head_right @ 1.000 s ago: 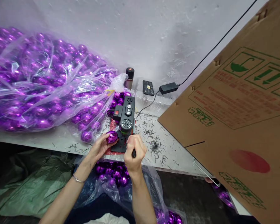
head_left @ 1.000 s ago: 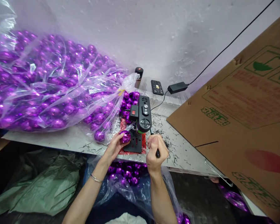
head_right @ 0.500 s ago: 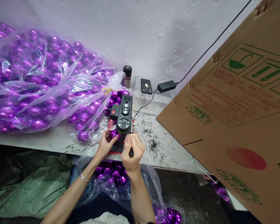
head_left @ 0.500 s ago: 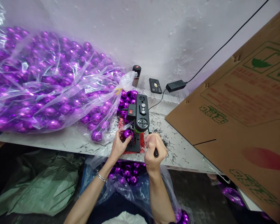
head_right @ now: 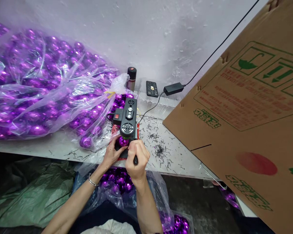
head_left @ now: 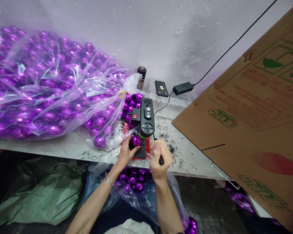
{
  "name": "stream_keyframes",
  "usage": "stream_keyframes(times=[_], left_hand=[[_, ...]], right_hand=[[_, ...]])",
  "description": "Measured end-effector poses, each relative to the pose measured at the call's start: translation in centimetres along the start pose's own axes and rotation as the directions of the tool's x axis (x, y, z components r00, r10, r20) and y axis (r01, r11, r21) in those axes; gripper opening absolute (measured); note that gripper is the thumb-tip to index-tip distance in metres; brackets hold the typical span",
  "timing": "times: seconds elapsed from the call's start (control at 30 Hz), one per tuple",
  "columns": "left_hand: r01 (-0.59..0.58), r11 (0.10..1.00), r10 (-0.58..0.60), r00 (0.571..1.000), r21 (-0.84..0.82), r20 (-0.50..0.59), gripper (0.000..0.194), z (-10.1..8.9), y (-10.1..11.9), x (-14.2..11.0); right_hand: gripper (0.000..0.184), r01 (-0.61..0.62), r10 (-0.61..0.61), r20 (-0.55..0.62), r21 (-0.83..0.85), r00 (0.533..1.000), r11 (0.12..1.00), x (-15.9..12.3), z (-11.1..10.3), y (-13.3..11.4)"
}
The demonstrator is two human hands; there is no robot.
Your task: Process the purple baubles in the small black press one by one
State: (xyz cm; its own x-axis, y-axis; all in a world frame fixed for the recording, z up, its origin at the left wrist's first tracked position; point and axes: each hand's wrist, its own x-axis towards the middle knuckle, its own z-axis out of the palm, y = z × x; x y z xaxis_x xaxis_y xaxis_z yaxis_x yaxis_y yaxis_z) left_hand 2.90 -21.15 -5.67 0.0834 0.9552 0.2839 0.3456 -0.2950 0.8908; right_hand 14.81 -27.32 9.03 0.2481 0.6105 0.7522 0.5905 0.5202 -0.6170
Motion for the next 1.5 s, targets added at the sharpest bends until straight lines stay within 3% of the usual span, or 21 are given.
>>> stream_keyframes(times=[0.2, 0.37, 0.57, 0.77, 1.07, 1.5], left_hand=[[-0.091, 0.996, 0.09, 0.995, 0.007, 0.044, 0.051, 0.1, 0.2, -0.1], [-0.04, 0.999, 0.04, 0.997, 0.004, 0.065, 0.054, 0.2, 0.5, 0.2], [-0.081, 0.996, 0.078, 0.992, 0.026, 0.099, 0.046, 0.0, 0.4, 0.1], [-0.03, 0.997, 0.024, 0.996, 0.076, 0.088, 0.054, 0.2, -0.1, -0.2], [-0.024, 0.999, 0.021, 0.996, 0.024, 0.092, 0.052, 0.2, 0.2, -0.1], [-0.01, 1.0, 0.009, 0.998, 0.019, 0.066, 0.052, 0.3, 0.2, -0.3]], right_hand=[[0.032, 0.011, -0.011, 0.016, -0.011, 1.0, 1.0, -0.1, -0.1, 0.0], [0.031, 0.029, -0.029, 0.018, 0.002, 0.999, 1.0, -0.4, 0.0, 0.2], [0.031, 0.075, -0.075, 0.003, -0.035, 0.997, 0.997, -0.9, 0.0, 0.7], [0.031, 0.084, -0.085, -0.03, -0.034, 0.996, 0.996, -2.3, 0.6, 1.6], [0.032, 0.156, -0.161, -0.085, -0.063, 0.983, 0.986, -4.6, 1.7, 4.3], [0.038, 0.181, -0.188, -0.134, -0.064, 0.973, 0.981, -5.3, 2.3, 5.3]])
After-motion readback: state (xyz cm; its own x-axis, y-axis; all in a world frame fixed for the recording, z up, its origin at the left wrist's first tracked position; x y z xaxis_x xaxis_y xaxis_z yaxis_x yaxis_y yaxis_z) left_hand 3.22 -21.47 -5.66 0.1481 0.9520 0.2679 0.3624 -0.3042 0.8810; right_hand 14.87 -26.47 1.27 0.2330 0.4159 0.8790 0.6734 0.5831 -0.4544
